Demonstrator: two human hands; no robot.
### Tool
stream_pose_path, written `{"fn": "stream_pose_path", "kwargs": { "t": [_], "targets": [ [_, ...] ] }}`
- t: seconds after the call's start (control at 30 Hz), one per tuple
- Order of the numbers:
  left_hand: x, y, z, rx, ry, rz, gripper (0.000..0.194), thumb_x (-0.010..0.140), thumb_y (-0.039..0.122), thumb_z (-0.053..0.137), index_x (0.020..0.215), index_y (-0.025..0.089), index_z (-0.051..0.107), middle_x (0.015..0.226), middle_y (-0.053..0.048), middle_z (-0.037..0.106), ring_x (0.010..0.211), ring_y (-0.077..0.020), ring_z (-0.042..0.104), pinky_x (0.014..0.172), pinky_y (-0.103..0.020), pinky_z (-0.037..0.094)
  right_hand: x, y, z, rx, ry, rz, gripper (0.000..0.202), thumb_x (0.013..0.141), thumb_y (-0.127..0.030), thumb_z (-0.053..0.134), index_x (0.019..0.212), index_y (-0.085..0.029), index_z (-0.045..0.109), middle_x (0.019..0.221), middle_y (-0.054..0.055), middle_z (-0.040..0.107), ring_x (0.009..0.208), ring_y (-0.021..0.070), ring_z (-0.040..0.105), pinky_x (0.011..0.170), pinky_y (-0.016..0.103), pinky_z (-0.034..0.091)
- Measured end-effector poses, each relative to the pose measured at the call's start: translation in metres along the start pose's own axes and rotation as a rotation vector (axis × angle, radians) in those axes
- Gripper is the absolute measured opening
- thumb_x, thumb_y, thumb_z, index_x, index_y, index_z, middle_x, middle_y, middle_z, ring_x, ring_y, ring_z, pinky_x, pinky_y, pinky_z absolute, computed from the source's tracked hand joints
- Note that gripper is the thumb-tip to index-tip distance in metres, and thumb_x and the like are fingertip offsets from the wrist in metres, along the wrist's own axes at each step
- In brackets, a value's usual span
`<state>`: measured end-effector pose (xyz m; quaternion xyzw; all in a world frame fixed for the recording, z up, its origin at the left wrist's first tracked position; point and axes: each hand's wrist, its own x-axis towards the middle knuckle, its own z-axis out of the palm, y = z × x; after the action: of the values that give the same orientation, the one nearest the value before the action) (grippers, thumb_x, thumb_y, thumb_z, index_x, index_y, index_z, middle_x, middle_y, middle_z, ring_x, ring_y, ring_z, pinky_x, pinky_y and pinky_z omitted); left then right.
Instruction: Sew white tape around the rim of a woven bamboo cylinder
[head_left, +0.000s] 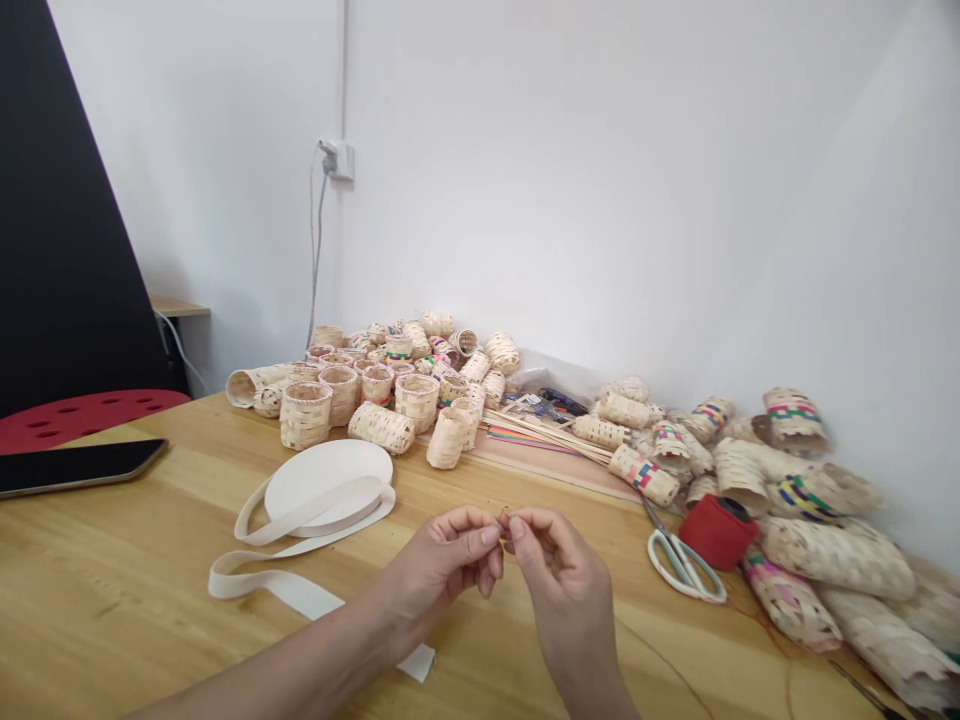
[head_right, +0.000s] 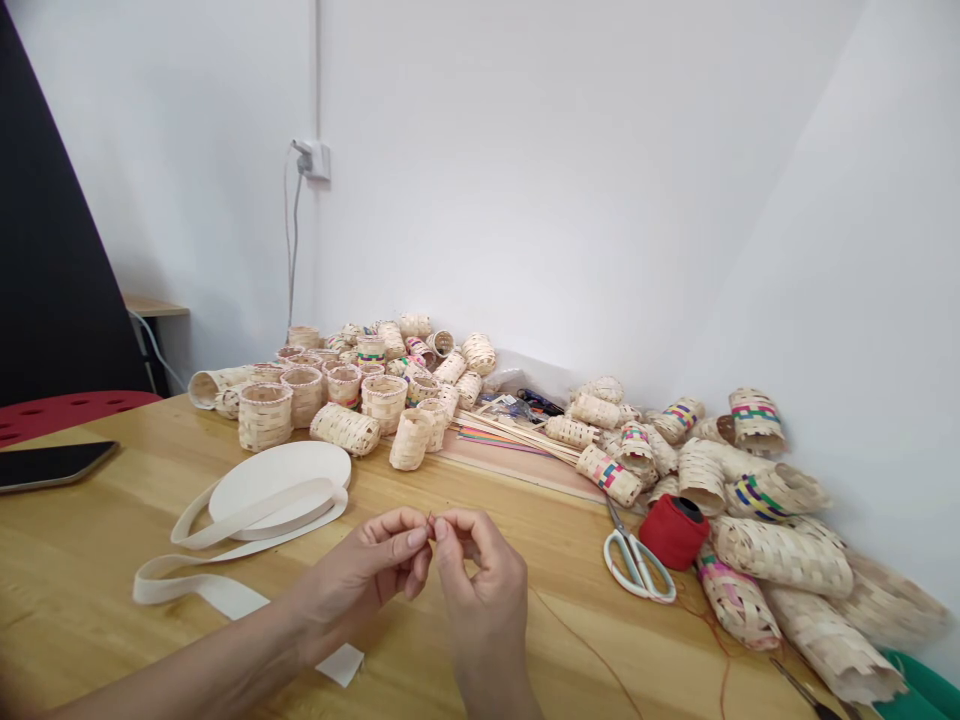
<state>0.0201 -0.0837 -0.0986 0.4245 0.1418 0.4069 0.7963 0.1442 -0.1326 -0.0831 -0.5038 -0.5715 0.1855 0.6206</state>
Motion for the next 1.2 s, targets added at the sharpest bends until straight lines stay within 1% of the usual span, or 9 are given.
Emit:
{"fn": "stream_pose_path", "kwargs": {
  "t": [0.27,0.53,0.73,0.9,1.07,1.2],
  "targets": [
    [-0.0008,0.0008,0.001,-0.002,0.022,-0.011,0.02,0.073,0.029,0.075,0.076,0.012,0.065,0.058,-0.001,0.061,0.048,-0.0072,0.051,0.05,-0.019,0.034,-0.0002,-0.0022,-0.0013,0.01,-0.013,0.047,0.019,0.084,-0.034,0.056,0.079,-0.018,0.065,0.07,0.002,0.068,0.072,0.0167,0.066,0.064,0.023,0.052],
    [-0.0004,-0.0004,-0.0006,0.001,0.002,-0.003,0.019,0.074,0.028,0.074,0.076,0.012,0.066,0.058,-0.001,0.061,0.049,-0.0069,0.051,0.051,-0.019,0.034,-0.0001,-0.001,-0.0017,-0.001,-0.001,0.046,0.02,0.084,-0.035,0.056,0.078,-0.018,0.065,0.072,0.003,0.068,0.072,0.0169,0.066,0.063,0.023,0.052],
    [0.0,0.0004,0.001,-0.008,0.016,-0.007,0.02,0.073,0.029,0.075,0.076,0.011,0.066,0.058,-0.001,0.061,0.048,-0.007,0.051,0.05,-0.019,0.034,-0.0005,-0.0008,-0.0013,0.01,-0.015,0.047,0.021,0.085,-0.035,0.055,0.079,-0.017,0.064,0.071,0.003,0.067,0.071,0.0172,0.066,0.064,0.024,0.052],
    [-0.0011,0.001,0.0022,-0.005,0.028,-0.013,0.021,0.071,0.03,0.076,0.075,0.012,0.066,0.057,-0.001,0.061,0.047,-0.0072,0.051,0.05,-0.019,0.034,-0.0004,-0.0007,-0.0003,0.005,-0.002,0.042,0.02,0.084,-0.035,0.055,0.078,-0.018,0.064,0.07,0.003,0.067,0.07,0.0169,0.065,0.062,0.023,0.052],
    [-0.0002,-0.0002,0.0003,-0.003,0.025,-0.009,0.022,0.07,0.03,0.077,0.076,0.012,0.066,0.058,-0.001,0.061,0.048,-0.0073,0.051,0.05,-0.02,0.034,-0.0006,-0.0019,-0.0006,0.002,-0.005,0.03,0.02,0.084,-0.034,0.055,0.078,-0.017,0.065,0.069,0.003,0.067,0.069,0.0173,0.065,0.063,0.025,0.052],
    [0.0003,-0.001,-0.0011,0.003,0.013,-0.005,0.021,0.071,0.029,0.076,0.076,0.012,0.066,0.058,-0.001,0.062,0.048,-0.0074,0.051,0.05,-0.02,0.034,-0.0005,-0.0032,-0.0007,0.016,-0.012,0.048,0.02,0.084,-0.034,0.055,0.078,-0.017,0.064,0.069,0.003,0.067,0.07,0.017,0.065,0.062,0.023,0.052]
  ]
}}
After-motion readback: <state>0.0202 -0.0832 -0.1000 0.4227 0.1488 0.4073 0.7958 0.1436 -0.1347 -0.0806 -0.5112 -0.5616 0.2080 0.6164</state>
